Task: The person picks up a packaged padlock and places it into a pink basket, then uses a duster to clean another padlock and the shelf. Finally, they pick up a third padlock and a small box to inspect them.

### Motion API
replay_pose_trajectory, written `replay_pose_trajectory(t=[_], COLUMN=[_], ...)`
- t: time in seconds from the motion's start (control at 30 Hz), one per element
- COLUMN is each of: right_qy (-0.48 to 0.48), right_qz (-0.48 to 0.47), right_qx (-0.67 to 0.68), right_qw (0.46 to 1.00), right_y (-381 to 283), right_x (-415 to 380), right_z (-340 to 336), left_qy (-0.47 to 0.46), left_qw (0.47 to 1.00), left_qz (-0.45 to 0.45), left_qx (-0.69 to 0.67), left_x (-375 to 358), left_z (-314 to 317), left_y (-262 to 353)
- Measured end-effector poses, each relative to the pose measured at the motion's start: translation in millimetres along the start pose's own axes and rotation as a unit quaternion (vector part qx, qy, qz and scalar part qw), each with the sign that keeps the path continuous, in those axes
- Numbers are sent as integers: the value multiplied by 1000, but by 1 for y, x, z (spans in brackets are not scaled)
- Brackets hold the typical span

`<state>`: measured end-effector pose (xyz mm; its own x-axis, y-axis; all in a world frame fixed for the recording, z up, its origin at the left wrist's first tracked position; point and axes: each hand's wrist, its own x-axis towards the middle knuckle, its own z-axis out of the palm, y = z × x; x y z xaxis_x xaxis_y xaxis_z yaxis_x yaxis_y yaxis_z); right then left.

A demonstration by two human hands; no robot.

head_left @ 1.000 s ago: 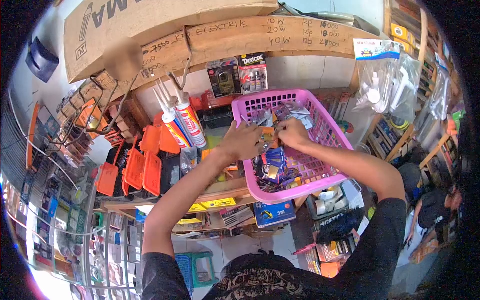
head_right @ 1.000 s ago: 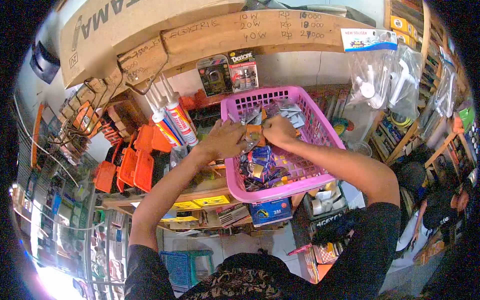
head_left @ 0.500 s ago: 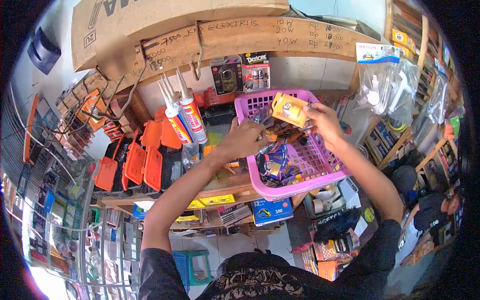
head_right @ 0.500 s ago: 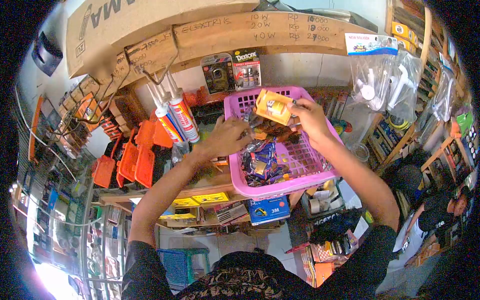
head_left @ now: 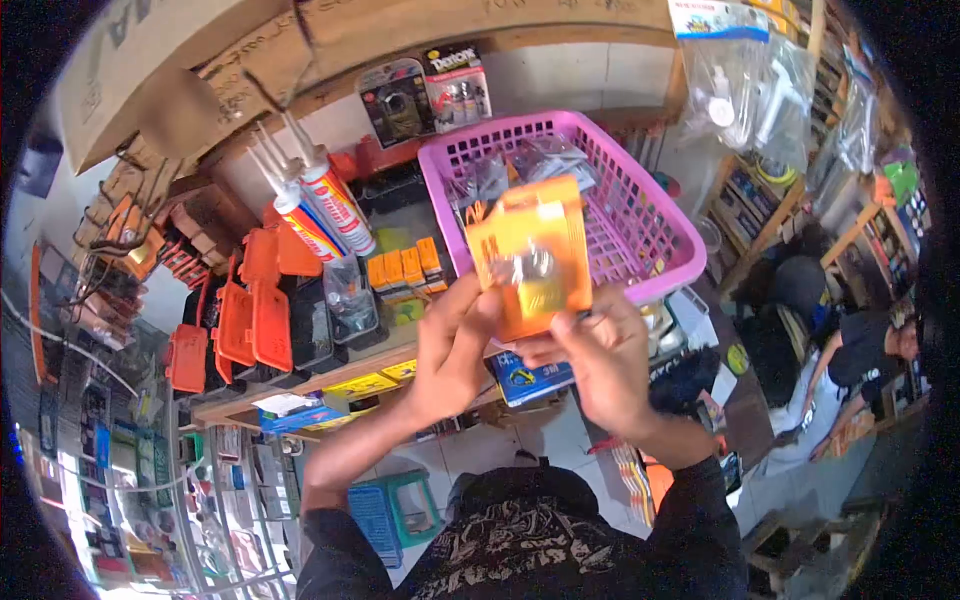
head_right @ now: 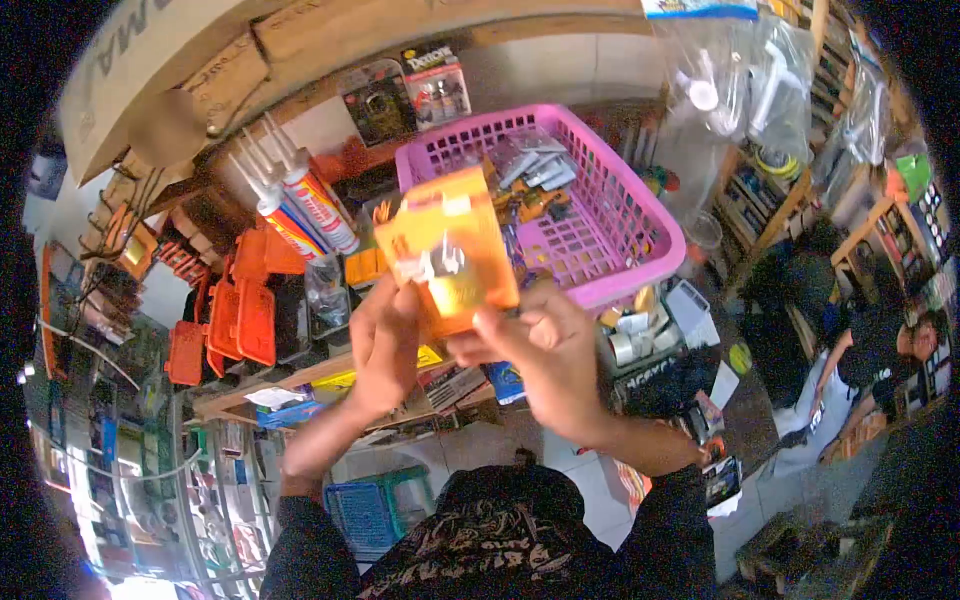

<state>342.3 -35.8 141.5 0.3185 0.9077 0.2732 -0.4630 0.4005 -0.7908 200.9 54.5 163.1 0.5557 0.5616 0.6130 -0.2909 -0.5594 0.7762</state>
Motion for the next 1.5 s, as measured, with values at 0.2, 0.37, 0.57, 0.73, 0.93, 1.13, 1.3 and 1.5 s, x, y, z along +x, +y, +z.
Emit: replay_pose_trajectory(t=[0.2, 0.37, 0.57, 0.73, 0.93, 1.13, 1.3, 1.5], right_qy=[-48, 69, 515, 587, 461, 447, 439, 392], right_qz=[6, -102, 159, 315, 229, 172, 113, -5], right_qx=[-215, -416, -510, -548, 99, 61, -24, -192], right_qw=[975, 901, 670, 506, 852, 876, 891, 900], right_y=[63, 138, 222, 343, 315, 319, 326, 319], right_x=[-71, -142, -187, -254, -201, -191, -196, -200], right_z=[-29, -98, -236, -412, -370, -350, -322, -259], left_qy=[-57, 74, 297, 371, 339, 326, 285, 273], left_qw=[985, 946, 800, 709, 653, 518, 652, 686], left_qz=[-164, -295, -398, -444, -437, -322, -365, -323], left_qx=[4, -114, -338, -402, -517, -722, -600, -592], left_x=[-62, -138, -200, -235, -248, -259, -274, -273], left_z=[-7, -16, -23, -27, -44, -54, -65, -87], left_y=[6, -24, -55, -74, -79, -84, -81, -68])
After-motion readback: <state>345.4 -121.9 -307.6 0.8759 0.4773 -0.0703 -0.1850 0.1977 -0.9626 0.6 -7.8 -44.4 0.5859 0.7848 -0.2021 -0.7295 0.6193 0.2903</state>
